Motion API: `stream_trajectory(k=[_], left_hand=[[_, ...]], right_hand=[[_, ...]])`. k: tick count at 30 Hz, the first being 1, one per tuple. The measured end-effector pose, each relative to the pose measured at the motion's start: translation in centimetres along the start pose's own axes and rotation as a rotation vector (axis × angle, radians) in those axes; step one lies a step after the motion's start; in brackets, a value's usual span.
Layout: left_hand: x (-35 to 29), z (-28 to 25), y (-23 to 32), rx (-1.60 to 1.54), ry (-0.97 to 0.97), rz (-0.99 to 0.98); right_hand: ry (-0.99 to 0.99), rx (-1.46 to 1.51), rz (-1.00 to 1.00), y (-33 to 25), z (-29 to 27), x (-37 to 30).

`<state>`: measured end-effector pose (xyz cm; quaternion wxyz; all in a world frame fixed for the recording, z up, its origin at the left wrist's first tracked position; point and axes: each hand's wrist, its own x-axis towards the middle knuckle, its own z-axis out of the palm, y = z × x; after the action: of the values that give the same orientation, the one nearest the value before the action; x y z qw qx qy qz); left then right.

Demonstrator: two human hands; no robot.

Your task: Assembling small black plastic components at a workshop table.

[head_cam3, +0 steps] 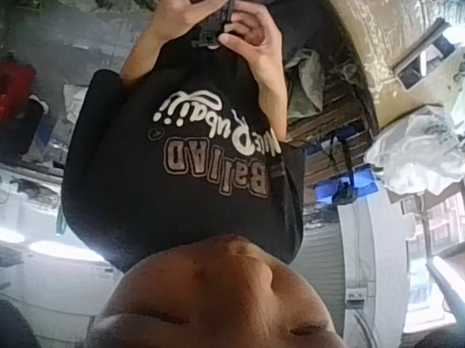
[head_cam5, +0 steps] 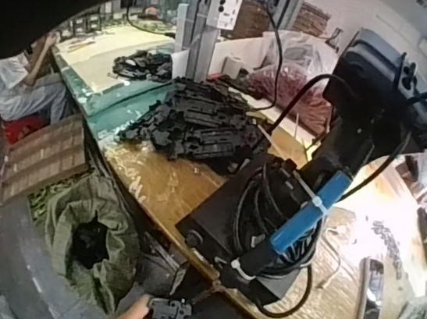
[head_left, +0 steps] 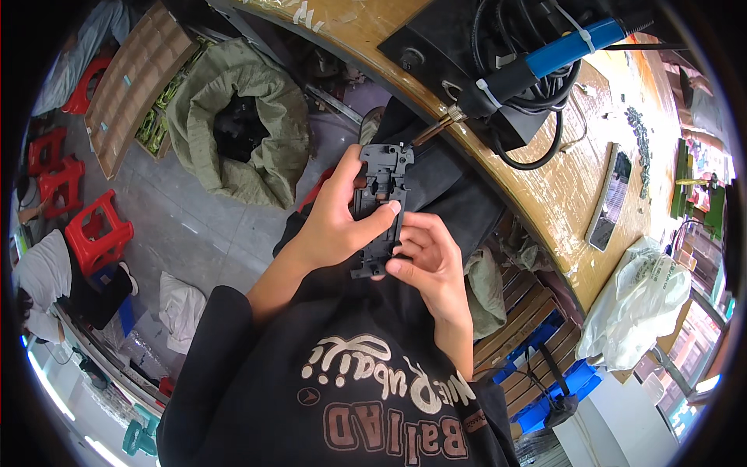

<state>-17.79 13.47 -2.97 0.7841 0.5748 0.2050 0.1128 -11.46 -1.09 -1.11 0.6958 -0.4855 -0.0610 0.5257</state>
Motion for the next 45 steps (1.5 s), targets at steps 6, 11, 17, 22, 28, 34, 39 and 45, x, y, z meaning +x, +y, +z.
stream_trajectory(k=[6, 11, 17, 22, 28, 34, 39, 45], left_hand=[[0.6, 0.4, -3.9, 0.124, -0.021, -0.037], [1.0, -4.6, -9.9, 0.252, 0.372, -0.113], [1.9, -12.1, -15.4, -0.209, 0.76, -0.371], [1.2, -15.6, -20.1, 0.24, 0.742, -0.276], [0.7, -18.9, -24.9, 0.69, 0.527, -0.487], [-1.2, -24.6, -27.6, 0.76, 0.569, -0.587], [-1.7, -26.6, -29.0, 1.004, 0.551, -0.61], [1.0, -28.8, -25.4, 1.09, 0.871, -0.672]], right_hand=[[0.323, -0.414, -0.055, 3.1, -4.6, 0.6], [0.878, -0.13, -0.392, 7.7, -12.8, -4.1], [1.394, 0.237, -0.605, 14.6, -21.5, -13.8], [1.725, -0.309, -0.293, 28.6, -30.2, -19.3], [1.695, -0.079, -0.196, 31.6, -30.2, -17.6], [1.544, -0.441, -0.386, 27.9, -33.0, -16.9], [1.523, -0.481, -0.156, 23.4, -32.3, -17.0], [1.398, -0.55, 0.013, 23.4, -33.2, -18.8]])
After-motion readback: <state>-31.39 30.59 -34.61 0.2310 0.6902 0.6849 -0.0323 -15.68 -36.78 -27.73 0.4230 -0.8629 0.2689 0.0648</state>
